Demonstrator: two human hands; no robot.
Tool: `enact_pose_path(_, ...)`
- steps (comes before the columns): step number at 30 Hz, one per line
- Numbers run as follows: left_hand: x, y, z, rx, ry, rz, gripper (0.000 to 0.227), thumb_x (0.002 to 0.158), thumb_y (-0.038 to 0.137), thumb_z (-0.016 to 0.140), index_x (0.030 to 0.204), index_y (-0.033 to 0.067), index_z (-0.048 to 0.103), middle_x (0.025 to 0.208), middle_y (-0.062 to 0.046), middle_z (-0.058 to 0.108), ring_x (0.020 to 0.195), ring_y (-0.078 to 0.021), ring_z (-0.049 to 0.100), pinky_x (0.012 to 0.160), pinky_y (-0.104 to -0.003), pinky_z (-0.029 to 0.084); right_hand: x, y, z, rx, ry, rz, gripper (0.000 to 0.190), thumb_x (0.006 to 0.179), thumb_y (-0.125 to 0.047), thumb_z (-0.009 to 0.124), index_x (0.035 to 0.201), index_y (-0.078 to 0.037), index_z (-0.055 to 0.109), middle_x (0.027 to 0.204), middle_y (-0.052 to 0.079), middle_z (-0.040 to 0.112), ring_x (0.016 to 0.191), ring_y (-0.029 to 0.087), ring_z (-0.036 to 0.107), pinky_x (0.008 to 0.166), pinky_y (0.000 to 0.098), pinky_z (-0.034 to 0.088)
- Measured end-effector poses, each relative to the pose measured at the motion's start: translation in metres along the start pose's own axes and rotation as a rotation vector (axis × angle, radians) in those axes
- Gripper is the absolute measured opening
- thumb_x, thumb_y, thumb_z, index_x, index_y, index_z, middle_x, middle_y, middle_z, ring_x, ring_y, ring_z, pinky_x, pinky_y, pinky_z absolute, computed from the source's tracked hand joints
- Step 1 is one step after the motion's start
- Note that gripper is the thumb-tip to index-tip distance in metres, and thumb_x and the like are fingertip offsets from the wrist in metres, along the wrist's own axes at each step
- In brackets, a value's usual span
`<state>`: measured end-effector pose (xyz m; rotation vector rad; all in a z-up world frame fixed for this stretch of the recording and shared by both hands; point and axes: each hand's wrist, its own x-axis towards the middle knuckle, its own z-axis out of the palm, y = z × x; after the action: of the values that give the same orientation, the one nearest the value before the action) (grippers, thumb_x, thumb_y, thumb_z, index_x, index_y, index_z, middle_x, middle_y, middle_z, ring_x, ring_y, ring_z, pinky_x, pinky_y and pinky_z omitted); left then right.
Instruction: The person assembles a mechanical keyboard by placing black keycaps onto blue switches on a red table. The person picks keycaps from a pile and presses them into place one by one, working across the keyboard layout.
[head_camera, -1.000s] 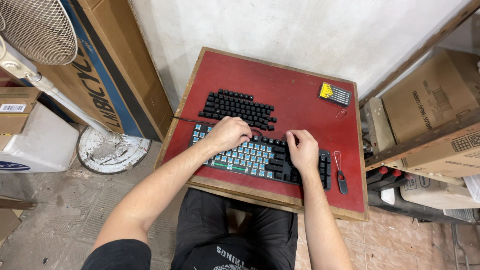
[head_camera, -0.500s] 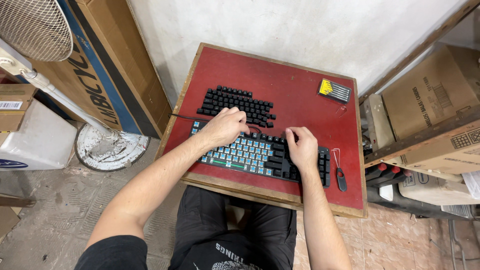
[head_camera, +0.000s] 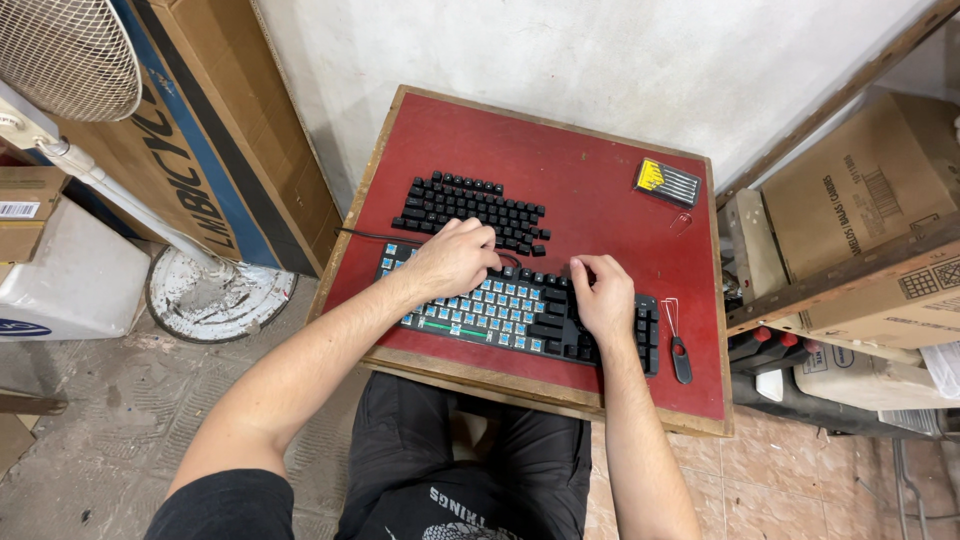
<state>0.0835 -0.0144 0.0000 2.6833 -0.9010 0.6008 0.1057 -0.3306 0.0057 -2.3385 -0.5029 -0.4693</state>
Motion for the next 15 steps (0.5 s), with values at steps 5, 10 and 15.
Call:
enact_pose_path(5, 0.018, -0.014, -0.004, -0.052, -0.046, -0.094, 0.016, 0.101, 0.021, 0.072, 0.114, 0.02, 0.081, 0.1, -0.002, 0.067, 0.11, -0.024, 0.07, 0.098, -0.044, 0.056, 0.0, 0.0, 0.001, -0.007, -0.001, 0.011, 0.022, 0.115, -0.026, 0.072, 0.118, -0.01, 0.086, 0.097, 0.012, 0.078, 0.096, 0.034, 0.078, 0.074, 0.0455, 0.067)
enact_pose_path(10, 0.048, -0.057, 0.009, 0.04, -0.024, -0.158, 0.013, 0.102, 0.026, 0.073, 0.112, 0.0211, 0.079, 0.1, -0.001, 0.07, 0.111, -0.0228, 0.072, 0.097, -0.044, 0.056, 0.002, -0.002, 0.0, -0.002, -0.004, 0.024, 0.021, 0.115, -0.026, 0.072, 0.118, -0.01, 0.087, 0.097, 0.012, 0.079, 0.098, 0.035, 0.078, 0.076, 0.046, 0.066)
enact_pose_path(15, 0.075, -0.099, 0.038, 0.126, -0.038, -0.209, 0.012, 0.104, 0.025, 0.071, 0.107, 0.0228, 0.082, 0.098, 0.003, 0.072, 0.112, -0.0189, 0.07, 0.096, -0.04, 0.053, 0.002, -0.006, -0.002, -0.003, -0.011, 0.045, 0.021, 0.115, -0.026, 0.072, 0.118, -0.01, 0.087, 0.097, 0.013, 0.079, 0.098, 0.035, 0.079, 0.077, 0.0458, 0.066)
